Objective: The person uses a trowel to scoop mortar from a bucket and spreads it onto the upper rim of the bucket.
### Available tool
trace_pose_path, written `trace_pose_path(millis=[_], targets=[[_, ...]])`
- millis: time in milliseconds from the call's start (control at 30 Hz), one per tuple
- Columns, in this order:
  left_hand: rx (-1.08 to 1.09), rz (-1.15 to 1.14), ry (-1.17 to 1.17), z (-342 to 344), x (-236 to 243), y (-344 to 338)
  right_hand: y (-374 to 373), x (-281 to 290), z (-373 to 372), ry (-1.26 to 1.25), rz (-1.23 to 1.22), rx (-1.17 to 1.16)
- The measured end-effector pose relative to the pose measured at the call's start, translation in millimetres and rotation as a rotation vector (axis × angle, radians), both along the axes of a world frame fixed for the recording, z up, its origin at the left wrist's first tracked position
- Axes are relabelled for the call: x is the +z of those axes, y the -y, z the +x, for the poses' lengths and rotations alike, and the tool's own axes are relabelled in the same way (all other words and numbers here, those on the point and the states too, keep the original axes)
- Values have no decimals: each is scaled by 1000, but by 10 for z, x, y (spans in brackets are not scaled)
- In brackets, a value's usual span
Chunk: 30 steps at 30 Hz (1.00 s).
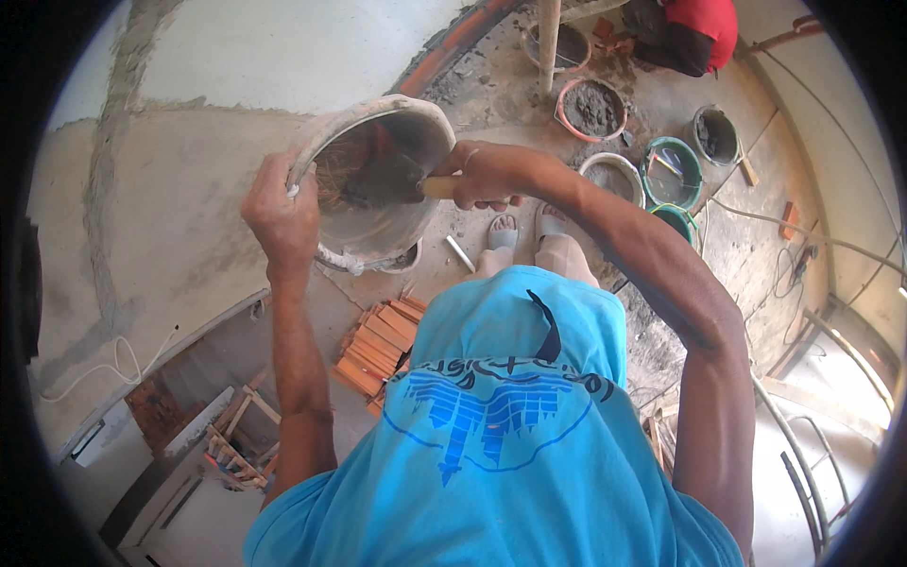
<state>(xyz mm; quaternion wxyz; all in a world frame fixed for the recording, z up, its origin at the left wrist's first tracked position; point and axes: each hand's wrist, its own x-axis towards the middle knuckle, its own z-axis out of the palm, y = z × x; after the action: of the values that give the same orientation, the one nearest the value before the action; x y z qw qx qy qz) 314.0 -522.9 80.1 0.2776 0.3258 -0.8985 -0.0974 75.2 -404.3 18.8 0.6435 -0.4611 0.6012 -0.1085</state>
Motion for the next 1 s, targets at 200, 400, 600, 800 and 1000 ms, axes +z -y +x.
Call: trace_pose_path(millis=[200,400,600,800,1000], targets=[[70,-12,-27,71,-12,22,-162,-306,13,-71,-285,-114],[123,-50,-87,114,129,20,-381,-67,-3,-409,-662,-110],[46,-69,-151,42,189,-40,-297,161,202,-635,-686,-122],[68,-89,-129,-27,290,-56,-135,150,396,-705,-811,-35],[90,-191,-124,118,312,22,-206,87,288,-606,-838,33]])
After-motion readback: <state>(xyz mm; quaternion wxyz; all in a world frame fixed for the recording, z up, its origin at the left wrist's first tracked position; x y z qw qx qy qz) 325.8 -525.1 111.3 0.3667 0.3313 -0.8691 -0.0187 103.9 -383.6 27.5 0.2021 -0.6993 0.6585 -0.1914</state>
